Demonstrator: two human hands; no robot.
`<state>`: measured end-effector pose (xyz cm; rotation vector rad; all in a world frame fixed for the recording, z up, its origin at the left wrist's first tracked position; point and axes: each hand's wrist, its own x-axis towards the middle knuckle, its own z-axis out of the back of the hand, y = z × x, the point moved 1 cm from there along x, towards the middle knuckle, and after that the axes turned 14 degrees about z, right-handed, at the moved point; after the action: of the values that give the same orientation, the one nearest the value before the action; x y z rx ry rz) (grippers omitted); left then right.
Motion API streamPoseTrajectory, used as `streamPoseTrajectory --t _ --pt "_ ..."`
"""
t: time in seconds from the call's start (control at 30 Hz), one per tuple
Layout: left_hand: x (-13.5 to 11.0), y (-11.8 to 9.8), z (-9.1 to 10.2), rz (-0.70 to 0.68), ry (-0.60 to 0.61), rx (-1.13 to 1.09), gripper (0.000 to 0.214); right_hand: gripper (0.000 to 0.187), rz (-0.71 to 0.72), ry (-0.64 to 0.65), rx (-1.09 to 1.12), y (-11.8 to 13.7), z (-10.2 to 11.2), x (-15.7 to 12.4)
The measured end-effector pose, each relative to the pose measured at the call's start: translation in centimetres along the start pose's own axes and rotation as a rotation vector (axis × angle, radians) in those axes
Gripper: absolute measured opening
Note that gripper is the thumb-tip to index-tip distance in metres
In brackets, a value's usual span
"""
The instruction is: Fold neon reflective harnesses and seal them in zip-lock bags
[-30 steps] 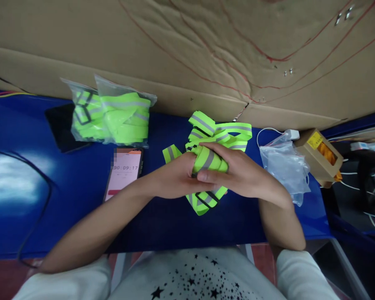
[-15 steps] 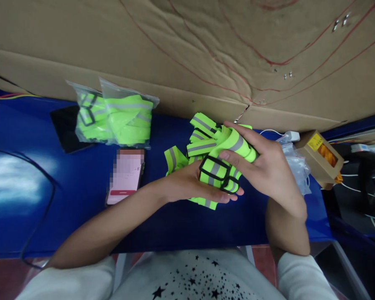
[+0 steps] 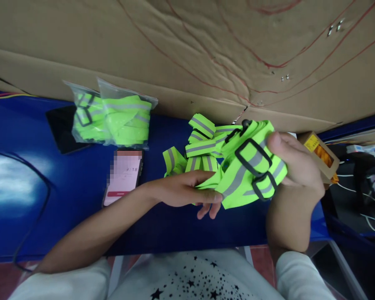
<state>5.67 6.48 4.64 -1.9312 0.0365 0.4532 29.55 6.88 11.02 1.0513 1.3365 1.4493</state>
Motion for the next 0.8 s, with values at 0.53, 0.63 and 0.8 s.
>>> streamPoseTrajectory --t 0.53,0.63,0.8 --pt "-1.8 -3.6 -1.7 -0.286 -0.896 0.389 0.056 0.077 0.792 0.025 -0.829 1.0 -3.0 -0.5" --pt "-1.3 -3.0 -1.1 -0.251 -0.830 0.390 0.039 0.067 0.735 -0.019 -0.855 0.2 -3.2 -0.5" --pt "-1.3 -2.7 0.0 -0.228 -0.587 0.256 0.028 0.051 0.749 -0.099 -0.890 -0.4 -3.6 -0.4"
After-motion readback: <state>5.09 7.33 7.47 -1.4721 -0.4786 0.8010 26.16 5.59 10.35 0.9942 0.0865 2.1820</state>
